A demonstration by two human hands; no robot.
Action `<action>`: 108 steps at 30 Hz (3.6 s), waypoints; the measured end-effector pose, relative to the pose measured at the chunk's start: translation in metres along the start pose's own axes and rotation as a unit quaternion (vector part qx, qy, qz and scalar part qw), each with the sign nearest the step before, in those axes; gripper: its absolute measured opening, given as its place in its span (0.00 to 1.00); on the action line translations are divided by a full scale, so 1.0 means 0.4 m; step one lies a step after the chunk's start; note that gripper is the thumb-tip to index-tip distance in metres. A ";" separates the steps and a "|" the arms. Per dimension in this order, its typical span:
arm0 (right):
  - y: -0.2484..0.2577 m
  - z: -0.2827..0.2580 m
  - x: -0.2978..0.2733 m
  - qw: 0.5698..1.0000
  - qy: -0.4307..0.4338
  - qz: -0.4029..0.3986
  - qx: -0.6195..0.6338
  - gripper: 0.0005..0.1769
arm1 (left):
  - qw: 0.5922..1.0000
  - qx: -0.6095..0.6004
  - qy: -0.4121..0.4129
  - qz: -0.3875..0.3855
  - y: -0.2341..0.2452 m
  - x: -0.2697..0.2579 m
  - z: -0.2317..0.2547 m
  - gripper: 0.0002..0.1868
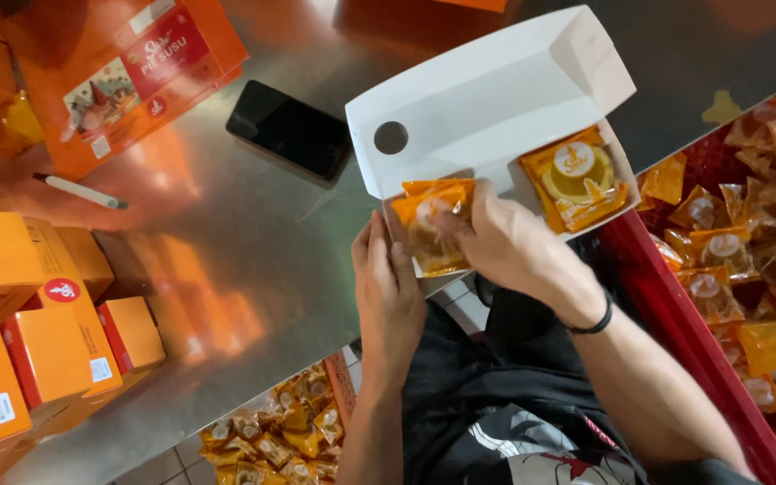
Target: The person repeatedly picks orange snack packets from a red basket and places them into white cardboard boxes on a metal table. They then close the boxes and stack them. The process is repeated multiple times throughout the clip.
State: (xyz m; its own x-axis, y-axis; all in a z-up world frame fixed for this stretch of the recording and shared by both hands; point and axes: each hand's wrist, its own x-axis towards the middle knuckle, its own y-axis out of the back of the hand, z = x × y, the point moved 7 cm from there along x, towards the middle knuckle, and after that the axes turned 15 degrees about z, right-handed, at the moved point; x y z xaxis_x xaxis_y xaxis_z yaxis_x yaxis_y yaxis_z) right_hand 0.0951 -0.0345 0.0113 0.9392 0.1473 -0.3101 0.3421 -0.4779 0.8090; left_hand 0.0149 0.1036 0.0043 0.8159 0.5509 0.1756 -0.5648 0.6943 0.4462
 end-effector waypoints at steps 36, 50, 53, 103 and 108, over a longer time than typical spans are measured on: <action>0.078 0.112 -0.061 0.938 0.283 0.198 0.026 0.07 | 0.990 -0.037 -0.091 0.106 0.005 -0.044 -0.009 0.23; 0.305 1.210 -0.207 0.882 -0.058 0.321 -0.340 0.16 | 0.797 0.235 -0.503 -0.238 -0.187 -0.057 0.171 0.27; 0.204 1.496 -0.355 0.899 -0.230 0.074 -0.365 0.28 | 0.759 0.283 -0.555 -0.188 -0.174 -0.043 0.176 0.36; 0.140 1.368 -0.363 0.856 -0.227 0.455 0.098 0.13 | 0.877 -0.151 0.112 -0.442 -0.922 -0.488 0.162 0.35; 0.062 1.496 -0.482 0.845 -0.267 0.215 -0.410 0.41 | 0.821 -0.284 0.330 -0.369 -0.890 -0.461 0.066 0.41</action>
State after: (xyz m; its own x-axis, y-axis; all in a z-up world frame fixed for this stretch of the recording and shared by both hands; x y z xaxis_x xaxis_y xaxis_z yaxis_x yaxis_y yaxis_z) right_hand -0.0948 -0.5930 -0.2076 0.9097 -0.4038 0.0973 0.0825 0.4051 0.9106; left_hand 0.0687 -0.2575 -0.1639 0.8226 -0.1169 -0.5565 -0.0663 0.9522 -0.2981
